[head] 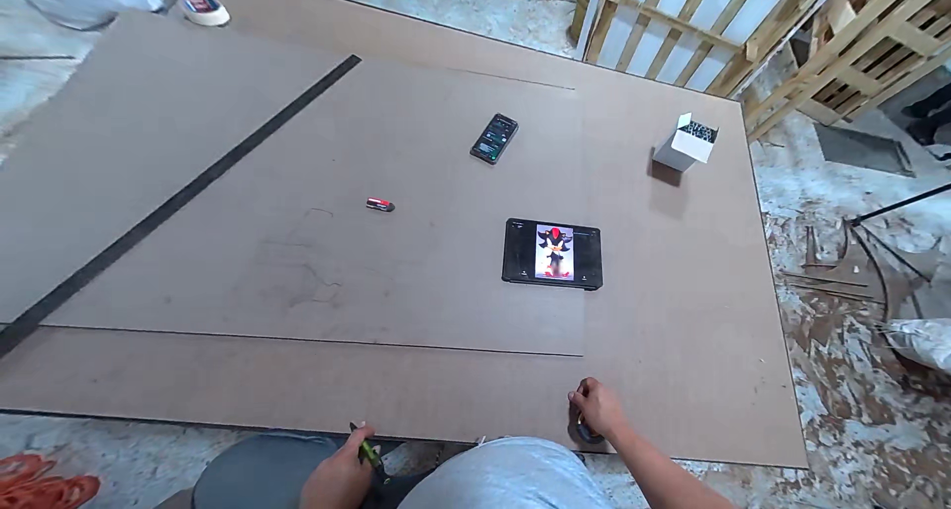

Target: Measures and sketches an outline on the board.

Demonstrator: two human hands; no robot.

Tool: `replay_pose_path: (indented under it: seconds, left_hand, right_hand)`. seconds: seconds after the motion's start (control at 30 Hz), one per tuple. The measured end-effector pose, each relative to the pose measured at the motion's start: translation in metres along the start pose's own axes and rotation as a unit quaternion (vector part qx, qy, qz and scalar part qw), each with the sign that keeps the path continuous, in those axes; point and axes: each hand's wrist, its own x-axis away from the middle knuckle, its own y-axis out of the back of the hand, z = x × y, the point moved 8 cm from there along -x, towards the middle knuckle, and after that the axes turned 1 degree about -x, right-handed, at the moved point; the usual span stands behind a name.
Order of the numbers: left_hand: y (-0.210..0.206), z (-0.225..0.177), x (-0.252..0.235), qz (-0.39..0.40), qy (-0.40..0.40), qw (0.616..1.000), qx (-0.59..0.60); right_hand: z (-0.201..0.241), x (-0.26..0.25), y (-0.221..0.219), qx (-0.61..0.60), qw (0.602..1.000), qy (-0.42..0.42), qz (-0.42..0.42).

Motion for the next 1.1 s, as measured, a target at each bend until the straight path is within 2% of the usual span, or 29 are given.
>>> replay_pose_path:
  seconds: [0.63, 0.83, 1.1]
  left_hand:
    - [0.0, 0.004, 0.0, -0.014, 0.005, 1.0, -0.006]
    - [0.013, -0.017, 0.011, 0.038, 0.023, 0.999, 0.008]
    - [0.005, -0.002, 0.004, 0.051, 0.036, 0.998, 0.0]
  right_hand:
    - [0.0, -0.002, -0.004, -0.009, 1.0, 0.001, 0.0]
    - [-0.003, 0.0, 0.003, 0.004, 0.999, 0.033, -0.016]
    - [-0.009, -0.015, -0.006, 0.004, 0.999, 0.049, -0.019]
